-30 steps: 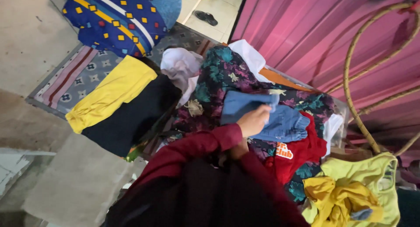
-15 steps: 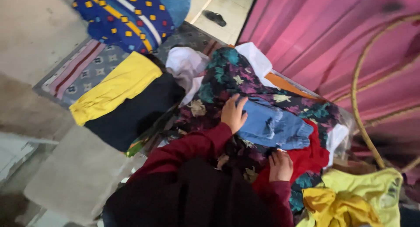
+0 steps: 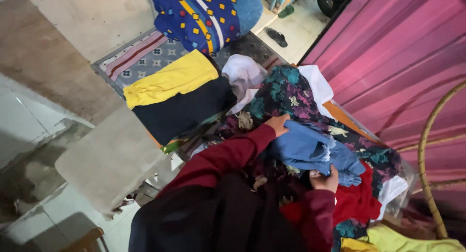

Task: The person folds a yellow garment, a pair of blue jeans, a yellow t-shirt, and a red t-shirt by hand. They place each folded item into a stack on a patterned surface. The person also briefly handles a cardboard box during the process.

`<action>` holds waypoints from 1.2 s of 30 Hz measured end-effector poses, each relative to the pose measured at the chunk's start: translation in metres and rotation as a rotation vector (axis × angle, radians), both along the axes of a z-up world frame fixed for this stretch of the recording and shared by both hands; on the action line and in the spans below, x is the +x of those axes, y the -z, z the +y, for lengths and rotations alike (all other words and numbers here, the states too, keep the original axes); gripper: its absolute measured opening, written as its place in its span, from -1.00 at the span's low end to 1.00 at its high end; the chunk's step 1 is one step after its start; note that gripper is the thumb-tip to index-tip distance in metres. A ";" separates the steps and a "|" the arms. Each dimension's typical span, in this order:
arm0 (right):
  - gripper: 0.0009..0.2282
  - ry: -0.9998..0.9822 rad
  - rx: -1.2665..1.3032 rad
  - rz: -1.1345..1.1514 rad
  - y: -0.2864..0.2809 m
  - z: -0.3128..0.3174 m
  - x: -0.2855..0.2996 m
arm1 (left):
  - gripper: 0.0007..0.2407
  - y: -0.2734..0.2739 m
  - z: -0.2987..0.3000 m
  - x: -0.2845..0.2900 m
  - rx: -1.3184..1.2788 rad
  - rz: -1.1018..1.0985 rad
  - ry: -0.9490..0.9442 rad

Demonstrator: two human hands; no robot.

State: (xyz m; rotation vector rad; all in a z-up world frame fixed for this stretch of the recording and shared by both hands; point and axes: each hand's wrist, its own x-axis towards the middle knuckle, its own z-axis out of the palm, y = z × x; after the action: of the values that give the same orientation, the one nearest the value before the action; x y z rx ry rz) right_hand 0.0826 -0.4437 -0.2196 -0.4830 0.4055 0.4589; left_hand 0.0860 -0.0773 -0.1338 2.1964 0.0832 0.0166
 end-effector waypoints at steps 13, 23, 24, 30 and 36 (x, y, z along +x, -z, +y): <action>-0.69 -0.339 -0.084 -0.358 -0.145 0.247 -0.044 | -0.73 -0.078 0.180 -0.225 -0.434 -0.439 -0.533; -0.70 -0.738 -0.073 -0.415 -0.122 0.458 -0.031 | -0.57 -0.107 0.304 -0.332 -0.069 -0.692 -0.927; -0.70 -0.750 -0.105 -0.321 -0.130 0.460 -0.035 | -0.52 -0.096 0.307 -0.333 -0.081 -0.721 -0.945; -0.73 -0.719 -0.096 -0.224 -0.122 0.464 -0.030 | -0.55 -0.098 0.299 -0.326 -0.163 -0.648 -1.047; -0.75 -0.680 -0.028 -0.286 -0.112 0.463 -0.037 | -0.62 -0.101 0.313 -0.319 -0.117 -0.727 -1.057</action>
State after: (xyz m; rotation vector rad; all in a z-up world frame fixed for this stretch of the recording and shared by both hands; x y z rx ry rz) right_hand 0.0458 0.0189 -0.1074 -0.7025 -0.0435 1.0260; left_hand -0.2327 0.2353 -0.0333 1.6749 0.7819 1.3257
